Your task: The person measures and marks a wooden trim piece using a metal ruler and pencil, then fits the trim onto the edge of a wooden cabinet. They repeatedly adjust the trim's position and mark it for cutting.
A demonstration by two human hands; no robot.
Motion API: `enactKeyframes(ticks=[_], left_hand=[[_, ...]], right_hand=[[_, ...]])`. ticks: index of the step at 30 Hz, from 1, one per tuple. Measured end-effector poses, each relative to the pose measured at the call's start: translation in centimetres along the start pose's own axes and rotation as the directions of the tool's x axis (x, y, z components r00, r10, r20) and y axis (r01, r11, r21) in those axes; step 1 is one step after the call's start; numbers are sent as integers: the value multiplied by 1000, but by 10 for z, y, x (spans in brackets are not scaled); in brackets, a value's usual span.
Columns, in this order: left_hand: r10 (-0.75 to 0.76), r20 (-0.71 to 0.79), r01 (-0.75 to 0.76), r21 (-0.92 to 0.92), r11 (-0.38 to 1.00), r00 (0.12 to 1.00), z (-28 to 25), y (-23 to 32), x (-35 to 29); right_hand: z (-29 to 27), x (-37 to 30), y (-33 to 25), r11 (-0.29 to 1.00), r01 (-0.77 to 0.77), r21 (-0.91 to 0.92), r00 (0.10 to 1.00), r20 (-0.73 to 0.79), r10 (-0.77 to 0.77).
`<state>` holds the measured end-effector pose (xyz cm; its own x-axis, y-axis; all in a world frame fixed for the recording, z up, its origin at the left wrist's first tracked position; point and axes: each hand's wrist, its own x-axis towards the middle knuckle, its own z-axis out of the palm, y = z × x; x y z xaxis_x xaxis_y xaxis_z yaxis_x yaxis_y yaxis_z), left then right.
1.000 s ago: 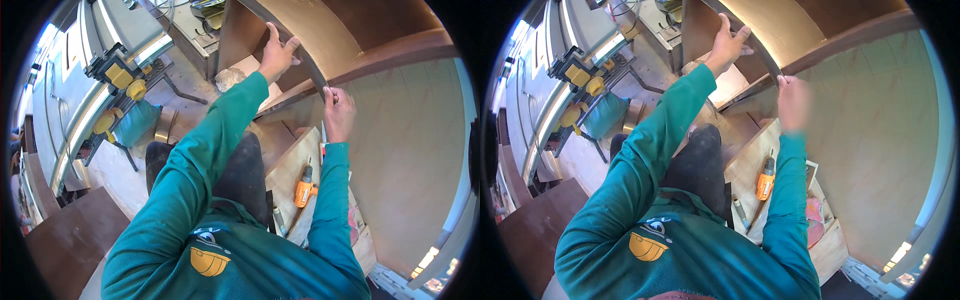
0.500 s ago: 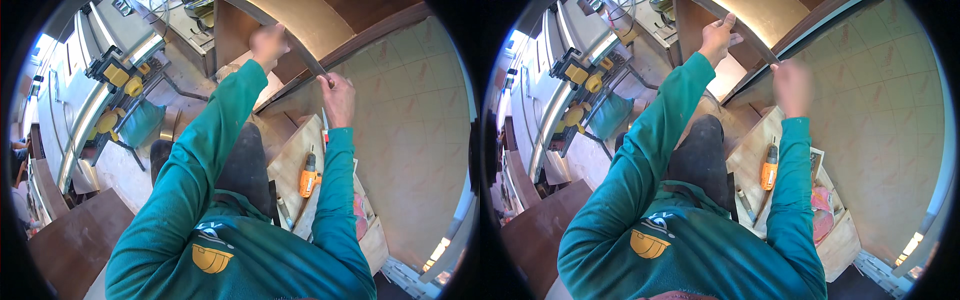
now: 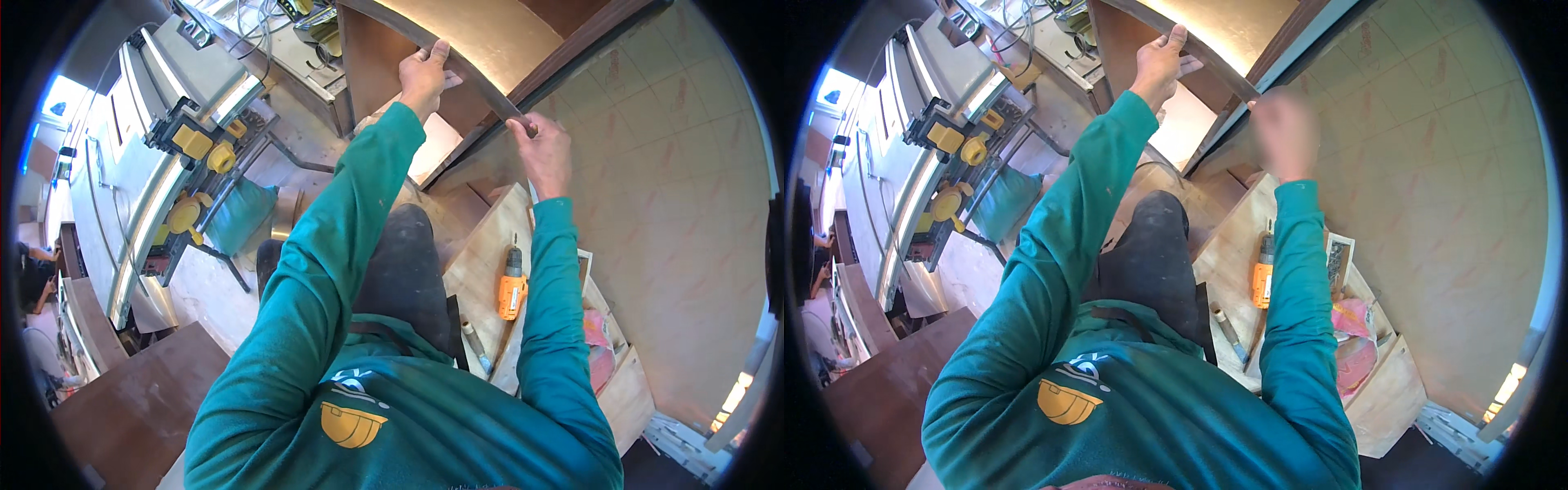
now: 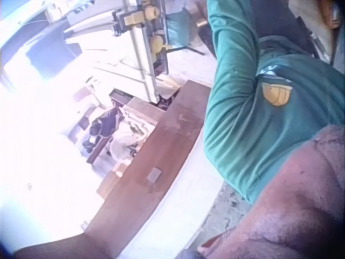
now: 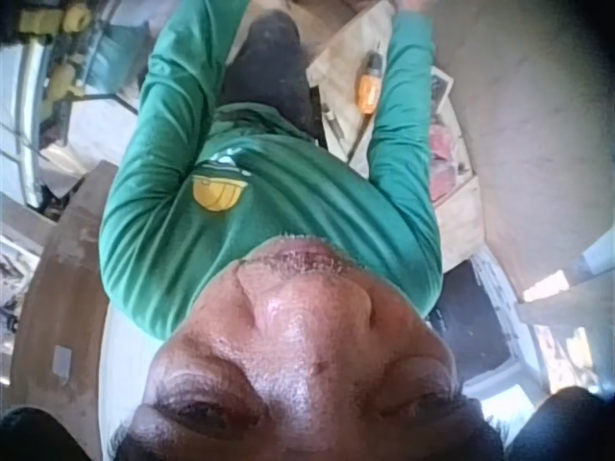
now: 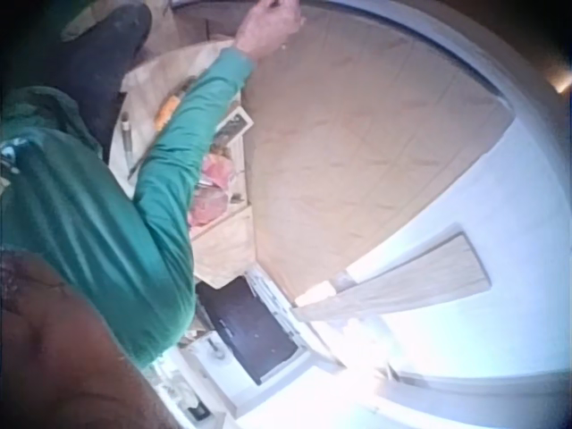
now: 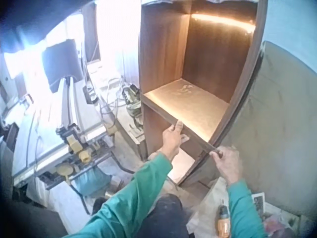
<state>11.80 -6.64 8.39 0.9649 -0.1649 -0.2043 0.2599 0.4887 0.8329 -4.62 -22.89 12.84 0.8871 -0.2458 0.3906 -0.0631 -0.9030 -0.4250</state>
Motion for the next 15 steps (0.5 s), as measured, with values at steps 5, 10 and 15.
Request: enactKeyframes(ticks=[5,10,15], left_hand=[[-6,30,6,-3,1000,1000,-3,3,-3],[-38,100,38,1,999,994,-7,5,1],[-49,168,50,-2,999,985,-11,10,0]], right_hand=[[-3,-4,-2,997,-42,66,999,11,42],[-2,-12,-1,989,21,145,997,-74,-11],[0,-15,2,988,44,146,996,-86,-31]])
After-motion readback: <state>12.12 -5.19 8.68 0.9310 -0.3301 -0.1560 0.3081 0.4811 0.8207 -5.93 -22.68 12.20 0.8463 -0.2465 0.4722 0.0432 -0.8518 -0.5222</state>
